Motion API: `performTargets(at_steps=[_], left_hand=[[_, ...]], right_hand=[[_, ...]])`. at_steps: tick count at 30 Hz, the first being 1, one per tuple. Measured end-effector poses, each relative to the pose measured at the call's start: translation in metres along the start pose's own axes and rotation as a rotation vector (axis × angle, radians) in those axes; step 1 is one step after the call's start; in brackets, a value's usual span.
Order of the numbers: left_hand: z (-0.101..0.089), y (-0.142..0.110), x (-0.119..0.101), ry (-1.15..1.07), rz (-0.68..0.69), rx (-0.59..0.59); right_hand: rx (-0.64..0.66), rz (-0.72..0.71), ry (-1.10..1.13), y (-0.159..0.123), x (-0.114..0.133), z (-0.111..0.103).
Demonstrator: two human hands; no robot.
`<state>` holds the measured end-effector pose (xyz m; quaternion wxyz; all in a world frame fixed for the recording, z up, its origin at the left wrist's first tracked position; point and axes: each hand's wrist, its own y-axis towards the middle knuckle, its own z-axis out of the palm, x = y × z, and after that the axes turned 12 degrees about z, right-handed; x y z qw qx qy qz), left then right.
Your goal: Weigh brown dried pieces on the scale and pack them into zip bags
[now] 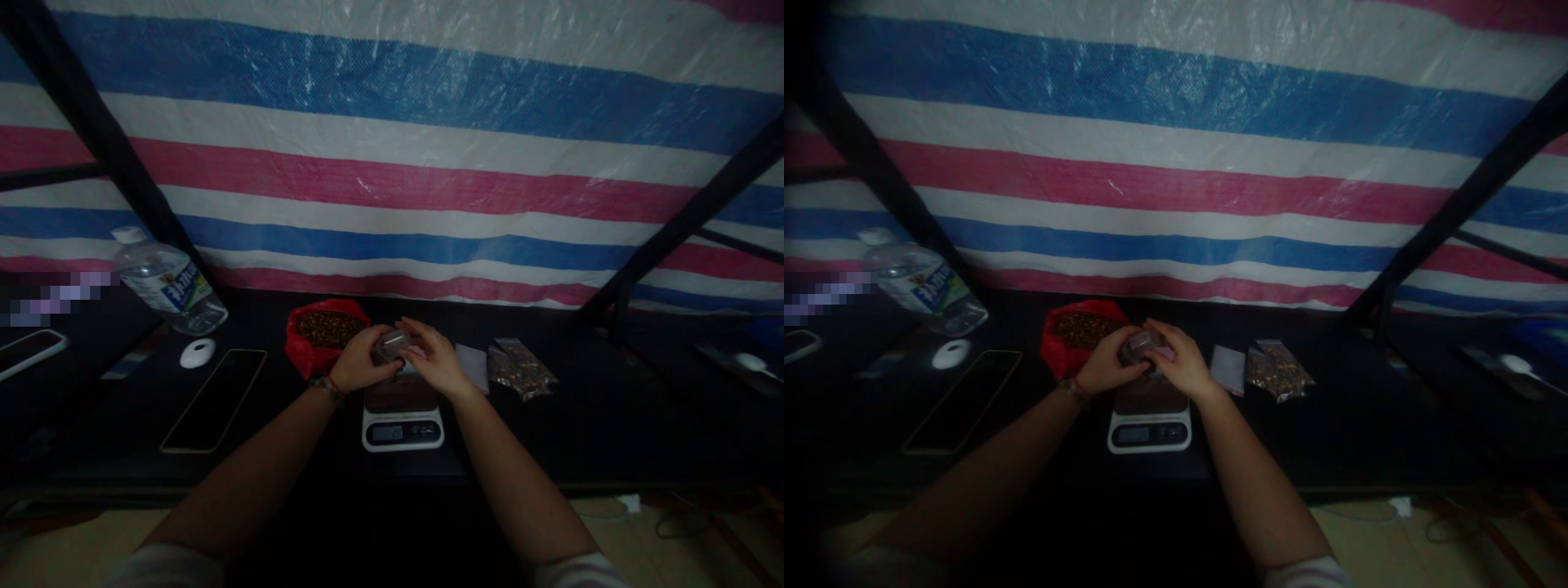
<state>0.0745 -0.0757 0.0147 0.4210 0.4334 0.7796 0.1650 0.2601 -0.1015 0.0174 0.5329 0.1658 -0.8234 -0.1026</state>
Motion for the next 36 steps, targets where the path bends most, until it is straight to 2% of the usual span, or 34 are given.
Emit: performTargets(at_steps=[3, 6, 8, 11, 14, 18, 21, 24, 27, 29, 32, 36], left_hand=[[-0.001, 0.000, 0.001, -0.019, -0.009, -0.024], [-0.002, -0.001, 0.004, -0.043, -0.052, -0.064], [-0.001, -0.002, 0.009, -0.085, -0.096, -0.112], [0.001, -0.003, 0.020, -0.183, -0.172, -0.297], [0.003, -0.003, 0.031, -0.262, -0.285, -0.497], [0.004, -0.002, 0.037, -0.322, -0.381, -0.511], [0.003, -0.002, 0.038, -0.310, -0.375, -0.508], [0.001, -0.003, 0.044, -0.297, -0.362, -0.525], [0.000, -0.004, 0.053, -0.295, -0.378, -0.558], [0.000, -0.005, 0.058, -0.285, -0.396, -0.567], [-0.001, -0.006, 0.061, -0.261, -0.399, -0.558], [0.001, -0.006, 0.062, -0.283, -0.388, -0.540]], right_hand=[[-0.025, -0.028, -0.056, 0.001, 0.002, -0.003], [0.009, -0.065, -0.178, 0.004, 0.005, -0.009], [0.005, -0.047, -0.240, 0.006, 0.004, -0.014], [-0.099, 0.040, -0.304, 0.011, -0.010, -0.023], [-0.225, 0.187, -0.422, 0.016, -0.036, -0.032], [-0.208, 0.365, -0.556, 0.019, -0.068, -0.037], [-0.151, 0.374, -0.589, 0.019, -0.074, -0.038], [-0.175, 0.241, -0.560, 0.018, -0.062, -0.038], [-0.184, 0.095, -0.487, 0.019, -0.037, -0.031], [-0.093, 0.040, -0.464, 0.020, -0.019, -0.021], [0.134, -0.009, -0.486, 0.021, 0.003, 0.001], [0.316, -0.015, -0.641, 0.022, 0.017, 0.030]])
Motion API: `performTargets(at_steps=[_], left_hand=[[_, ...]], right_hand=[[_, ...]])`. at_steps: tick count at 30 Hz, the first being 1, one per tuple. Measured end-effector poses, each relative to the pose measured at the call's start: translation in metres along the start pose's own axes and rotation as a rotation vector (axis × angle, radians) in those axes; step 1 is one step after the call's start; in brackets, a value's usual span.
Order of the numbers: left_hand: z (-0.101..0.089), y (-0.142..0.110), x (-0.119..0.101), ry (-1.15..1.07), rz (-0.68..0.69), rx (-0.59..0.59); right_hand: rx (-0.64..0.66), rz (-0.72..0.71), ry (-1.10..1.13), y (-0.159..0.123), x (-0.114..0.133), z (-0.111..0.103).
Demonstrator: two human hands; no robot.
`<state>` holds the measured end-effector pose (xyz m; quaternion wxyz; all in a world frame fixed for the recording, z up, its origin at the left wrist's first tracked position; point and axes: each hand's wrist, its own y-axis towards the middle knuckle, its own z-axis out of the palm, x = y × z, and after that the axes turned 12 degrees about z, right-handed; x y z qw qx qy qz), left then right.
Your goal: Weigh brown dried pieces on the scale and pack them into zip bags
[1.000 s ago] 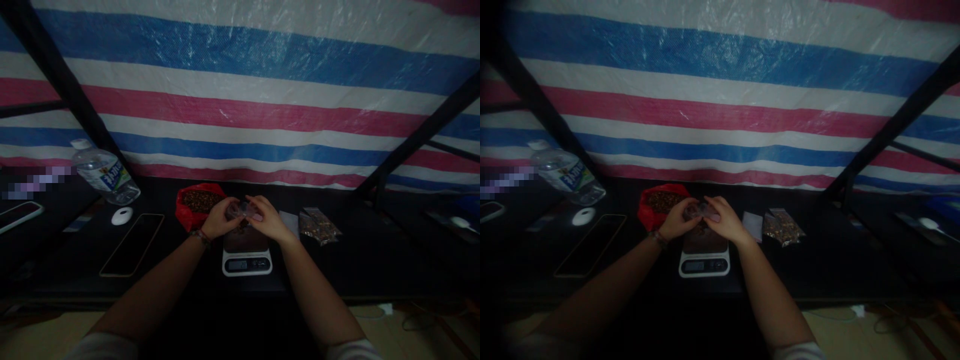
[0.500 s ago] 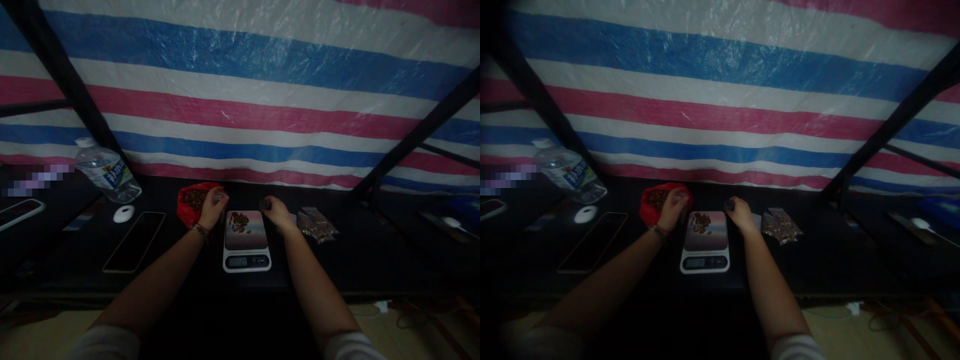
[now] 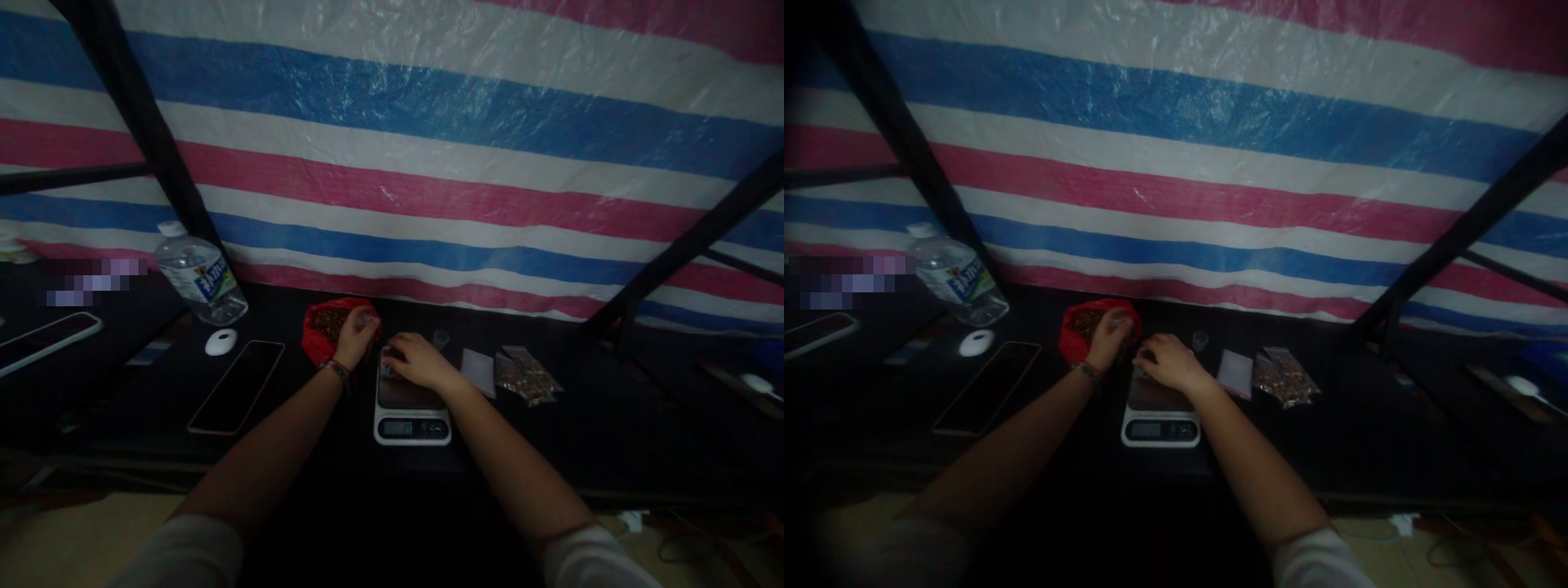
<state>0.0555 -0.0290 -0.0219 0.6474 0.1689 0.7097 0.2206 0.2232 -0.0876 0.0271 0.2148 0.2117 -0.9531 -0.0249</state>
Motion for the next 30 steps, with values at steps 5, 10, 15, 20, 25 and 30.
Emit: performTargets(at_steps=[5, 10, 15, 20, 25, 30], left_hand=[[0.003, -0.001, 0.000, -0.043, -0.030, 0.017], [0.002, -0.001, 0.002, -0.018, -0.026, 0.054], [0.002, -0.001, 0.004, 0.024, 0.007, 0.075], [0.003, -0.001, 0.001, 0.076, 0.056, 0.114], [-0.012, 0.003, -0.012, 0.188, 0.135, 0.425], [-0.029, 0.007, -0.023, 0.263, 0.236, 0.791]], right_hand=[[0.019, -0.008, -0.166, 0.000, 0.013, 0.013], [-0.008, -0.032, -0.226, -0.008, 0.011, 0.018], [-0.018, -0.064, -0.237, -0.022, 0.001, 0.012], [-0.069, -0.084, -0.051, -0.024, -0.012, -0.014], [0.098, -0.017, 0.114, -0.020, -0.038, -0.035], [0.171, 0.043, 0.123, -0.027, -0.045, -0.031]])
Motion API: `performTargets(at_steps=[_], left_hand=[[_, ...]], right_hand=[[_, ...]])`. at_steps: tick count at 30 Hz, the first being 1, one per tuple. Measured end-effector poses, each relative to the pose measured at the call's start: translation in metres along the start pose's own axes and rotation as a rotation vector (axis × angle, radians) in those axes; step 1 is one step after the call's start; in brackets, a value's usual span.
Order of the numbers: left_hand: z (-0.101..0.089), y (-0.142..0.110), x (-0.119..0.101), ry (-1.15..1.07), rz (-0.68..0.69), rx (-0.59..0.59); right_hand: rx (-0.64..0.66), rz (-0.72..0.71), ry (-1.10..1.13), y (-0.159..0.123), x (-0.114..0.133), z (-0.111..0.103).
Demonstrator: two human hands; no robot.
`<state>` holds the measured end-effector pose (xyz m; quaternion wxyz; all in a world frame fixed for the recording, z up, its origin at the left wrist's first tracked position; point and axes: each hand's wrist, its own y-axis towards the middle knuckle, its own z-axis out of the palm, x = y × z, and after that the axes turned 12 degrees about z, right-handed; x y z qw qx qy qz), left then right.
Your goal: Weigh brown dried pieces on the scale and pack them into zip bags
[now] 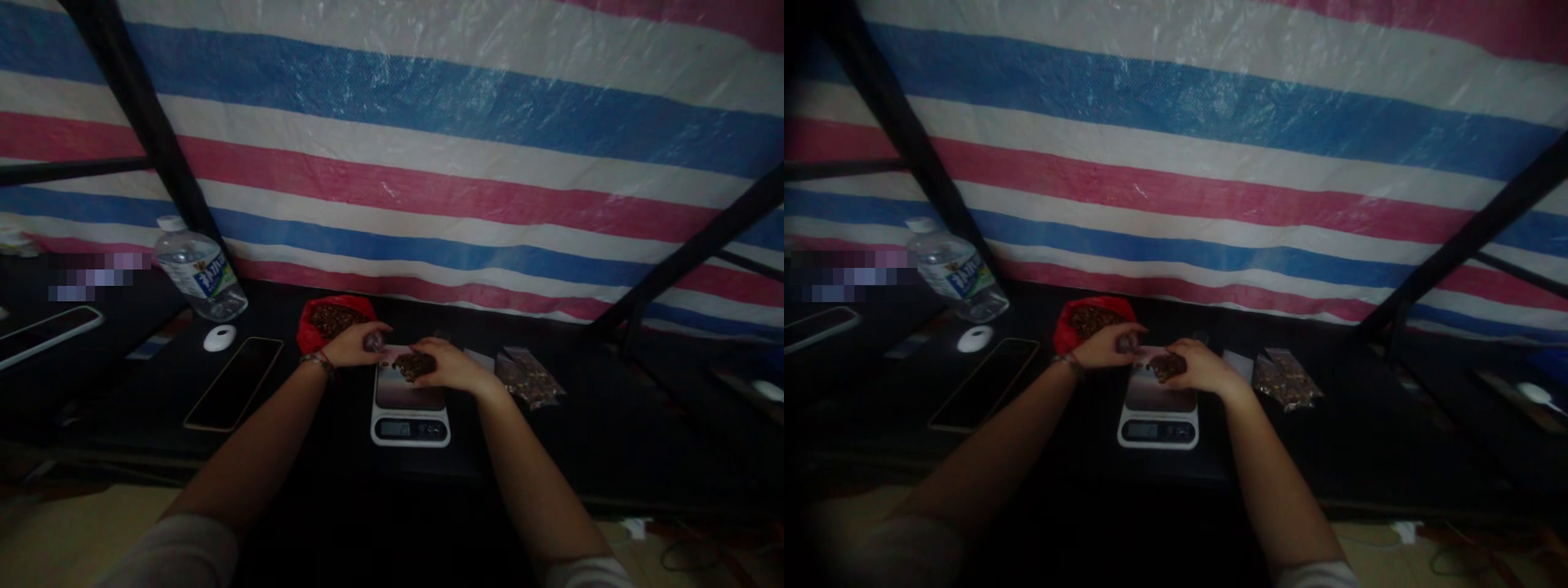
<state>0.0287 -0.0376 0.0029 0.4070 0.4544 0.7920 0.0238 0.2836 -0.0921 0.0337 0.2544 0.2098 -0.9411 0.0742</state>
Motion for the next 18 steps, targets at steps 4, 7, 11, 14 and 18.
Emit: performTargets(at_steps=[4, 7, 11, 14, 18], left_hand=[[-0.001, 0.001, -0.001, 0.046, 0.027, 0.061], [0.003, 0.002, -0.001, 0.075, 0.019, 0.083], [0.008, 0.004, -0.005, 0.122, 0.015, 0.079], [0.011, 0.006, -0.012, 0.117, 0.044, 0.078], [0.011, 0.008, -0.018, 0.083, 0.058, 0.061]], right_hand=[[0.015, -0.004, -0.002, -0.002, 0.006, 0.005], [0.006, -0.008, -0.015, 0.001, 0.006, 0.006], [-0.020, -0.017, -0.036, 0.005, 0.004, 0.009], [-0.037, -0.029, -0.079, 0.007, 0.005, 0.010], [-0.056, -0.037, -0.123, 0.008, 0.008, 0.011]])
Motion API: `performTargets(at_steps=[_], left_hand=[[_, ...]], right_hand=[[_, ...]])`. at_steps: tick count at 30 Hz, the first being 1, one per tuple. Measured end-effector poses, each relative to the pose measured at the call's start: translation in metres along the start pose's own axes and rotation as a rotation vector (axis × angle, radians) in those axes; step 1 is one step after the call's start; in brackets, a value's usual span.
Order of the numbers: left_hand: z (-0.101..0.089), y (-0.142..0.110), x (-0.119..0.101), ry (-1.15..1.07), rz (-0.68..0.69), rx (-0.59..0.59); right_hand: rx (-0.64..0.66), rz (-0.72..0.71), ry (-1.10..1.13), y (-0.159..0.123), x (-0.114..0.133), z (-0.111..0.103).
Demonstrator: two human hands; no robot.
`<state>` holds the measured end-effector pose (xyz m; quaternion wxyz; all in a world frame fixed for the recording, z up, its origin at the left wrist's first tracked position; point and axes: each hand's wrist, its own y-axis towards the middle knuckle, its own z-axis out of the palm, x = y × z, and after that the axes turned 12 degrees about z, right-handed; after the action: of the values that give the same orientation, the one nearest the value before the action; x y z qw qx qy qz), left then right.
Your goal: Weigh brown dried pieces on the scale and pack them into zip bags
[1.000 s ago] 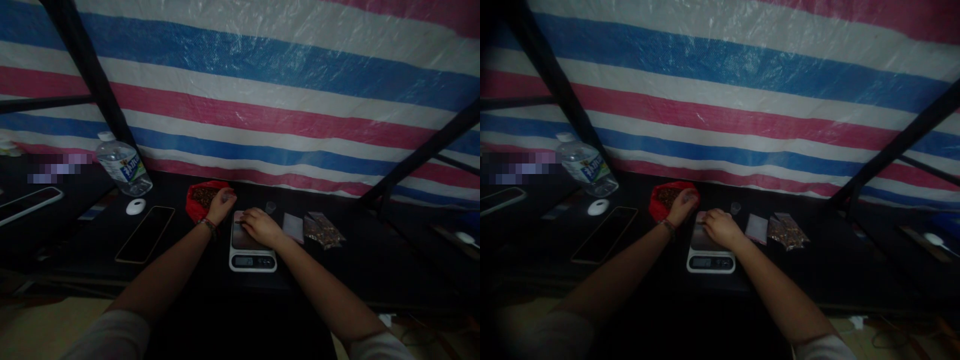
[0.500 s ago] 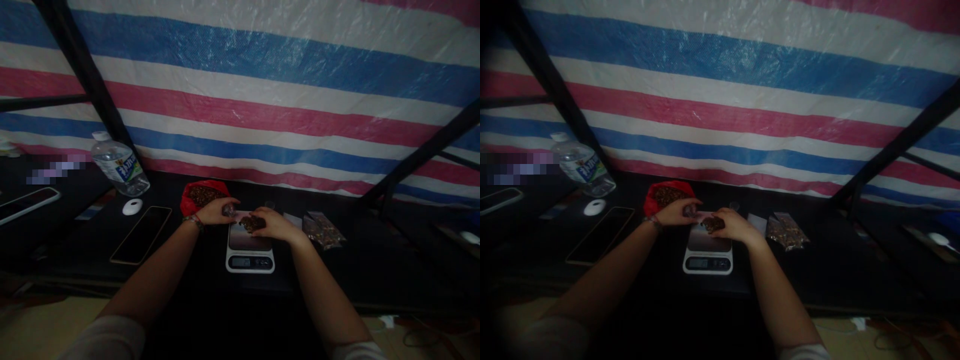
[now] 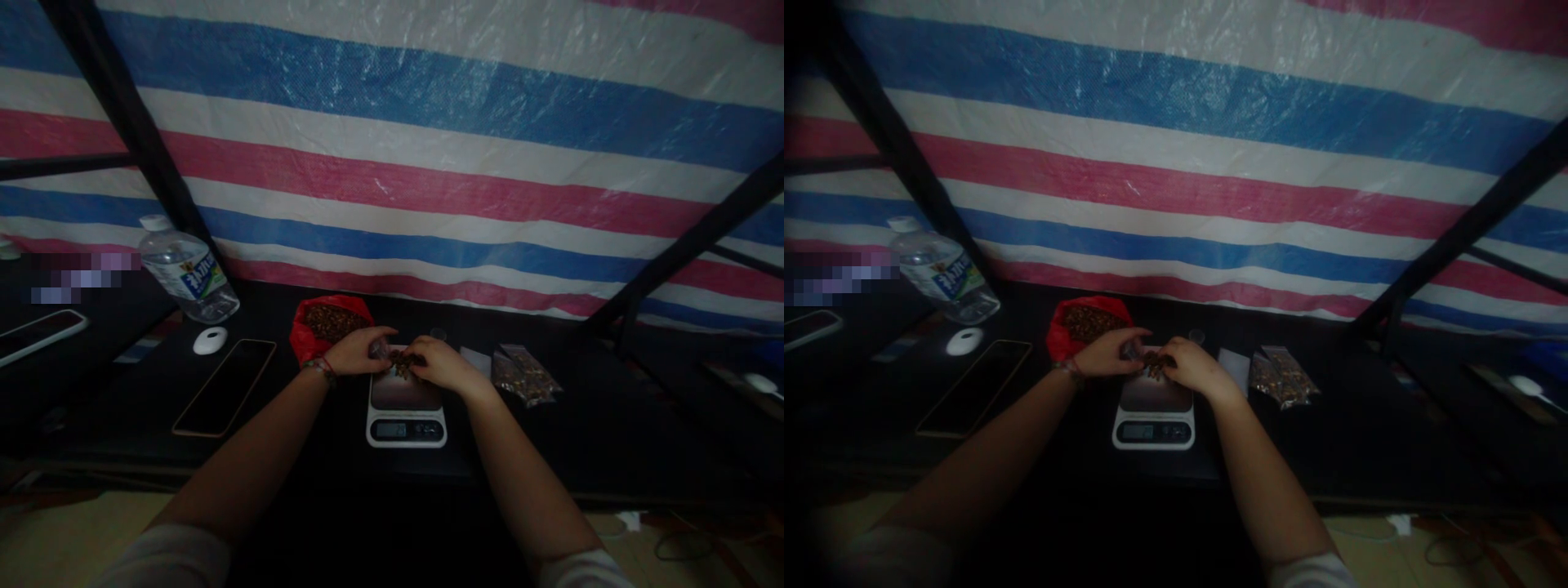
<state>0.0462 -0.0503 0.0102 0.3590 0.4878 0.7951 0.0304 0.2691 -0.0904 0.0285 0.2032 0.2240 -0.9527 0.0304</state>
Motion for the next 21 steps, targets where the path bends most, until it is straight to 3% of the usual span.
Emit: performTargets(at_steps=[21], left_hand=[[0.009, 0.000, 0.000, -0.051, -0.001, -0.062]], right_hand=[[-0.010, 0.119, -0.184, -0.001, 0.010, 0.003]])
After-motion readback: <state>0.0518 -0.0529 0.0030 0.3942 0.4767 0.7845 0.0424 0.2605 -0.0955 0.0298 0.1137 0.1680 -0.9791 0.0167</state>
